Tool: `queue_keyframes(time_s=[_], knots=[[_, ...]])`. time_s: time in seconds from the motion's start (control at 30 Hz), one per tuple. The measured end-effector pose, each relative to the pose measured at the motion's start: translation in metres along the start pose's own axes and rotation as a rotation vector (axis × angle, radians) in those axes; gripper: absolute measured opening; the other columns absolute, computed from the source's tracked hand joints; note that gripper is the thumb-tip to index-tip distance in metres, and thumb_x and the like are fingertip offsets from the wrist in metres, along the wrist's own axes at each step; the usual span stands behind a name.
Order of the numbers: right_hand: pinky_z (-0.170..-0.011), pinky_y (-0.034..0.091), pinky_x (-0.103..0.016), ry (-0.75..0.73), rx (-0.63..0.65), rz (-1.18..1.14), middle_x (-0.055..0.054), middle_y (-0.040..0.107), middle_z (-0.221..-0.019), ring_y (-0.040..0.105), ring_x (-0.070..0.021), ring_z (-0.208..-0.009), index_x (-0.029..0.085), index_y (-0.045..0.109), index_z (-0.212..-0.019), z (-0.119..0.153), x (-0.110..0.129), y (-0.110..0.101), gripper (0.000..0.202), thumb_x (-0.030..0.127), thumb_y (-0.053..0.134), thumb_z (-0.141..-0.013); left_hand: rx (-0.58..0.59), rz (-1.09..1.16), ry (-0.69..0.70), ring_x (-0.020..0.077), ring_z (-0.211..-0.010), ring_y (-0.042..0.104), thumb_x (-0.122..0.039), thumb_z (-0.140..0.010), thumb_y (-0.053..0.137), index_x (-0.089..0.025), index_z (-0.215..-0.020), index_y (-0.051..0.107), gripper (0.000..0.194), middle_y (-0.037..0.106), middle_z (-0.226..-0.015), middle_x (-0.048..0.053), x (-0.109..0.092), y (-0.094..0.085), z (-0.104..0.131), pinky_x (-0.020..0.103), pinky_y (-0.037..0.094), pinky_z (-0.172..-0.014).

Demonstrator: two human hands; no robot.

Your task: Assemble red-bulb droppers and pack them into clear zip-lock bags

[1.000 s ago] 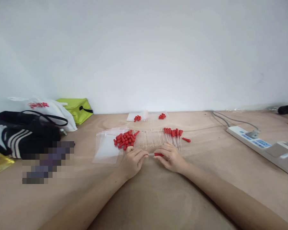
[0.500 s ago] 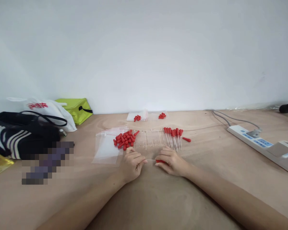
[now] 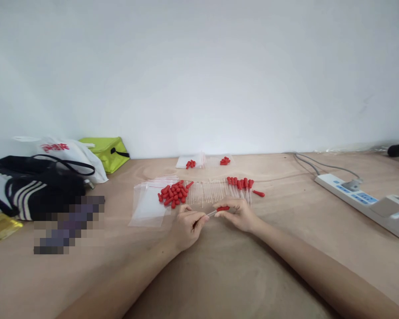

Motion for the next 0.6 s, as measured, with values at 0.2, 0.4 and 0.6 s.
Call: queue_keyframes(time_s=[0.2, 0.4, 0.6], knots=[[-0.063, 0.048, -0.026, 0.304, 0.012, -0.432, -0.002, 0.067, -0.072, 0.059, -0.0123, -0.065, 0.019, 0.067, -0.078, 0.002, -0.019, 0.005, 0.022, 0.039, 0.062, -0.07, 0.043, 0.156, -0.065, 0.0079, -0.042, 0.04, -0.027, -0.089, 0.031, -0.017, -0.059, 0.053, 0.039, 0.05, -0.044, -0.006, 0.002, 0.002, -0.003, 0.027, 0.034, -0.068], [-0.065, 0.047, -0.026, 0.429, 0.012, -0.713, 0.001, 0.066, -0.072, 0.06, -0.0111, -0.066, 0.02, 0.065, -0.086, 0.003, -0.027, 0.007, 0.031, 0.032, 0.072, -0.058, 0.065, 0.22, -0.149, 0.0092, -0.044, 0.046, -0.028, -0.088, 0.034, -0.018, -0.067, 0.06, 0.035, 0.053, -0.044, -0.006, 0.01, 0.004, -0.001, 0.027, 0.036, -0.066], [-0.069, 0.045, -0.025, 0.485, -0.092, -0.827, 0.001, 0.064, -0.071, 0.059, -0.0105, -0.068, 0.019, 0.059, -0.078, 0.003, -0.017, 0.02, 0.029, 0.031, 0.074, -0.056, 0.067, 0.275, -0.217, 0.0093, -0.043, 0.048, -0.031, -0.088, 0.035, -0.017, -0.07, 0.062, 0.035, 0.056, -0.043, -0.006, 0.014, 0.008, 0.0, 0.028, 0.037, -0.068]])
Point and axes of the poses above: each hand's wrist, its own z-axis away from the middle knuckle, its own y-axis out of the palm, x = y × z, the point moved 5 cm from there along -z, towards the middle knuckle
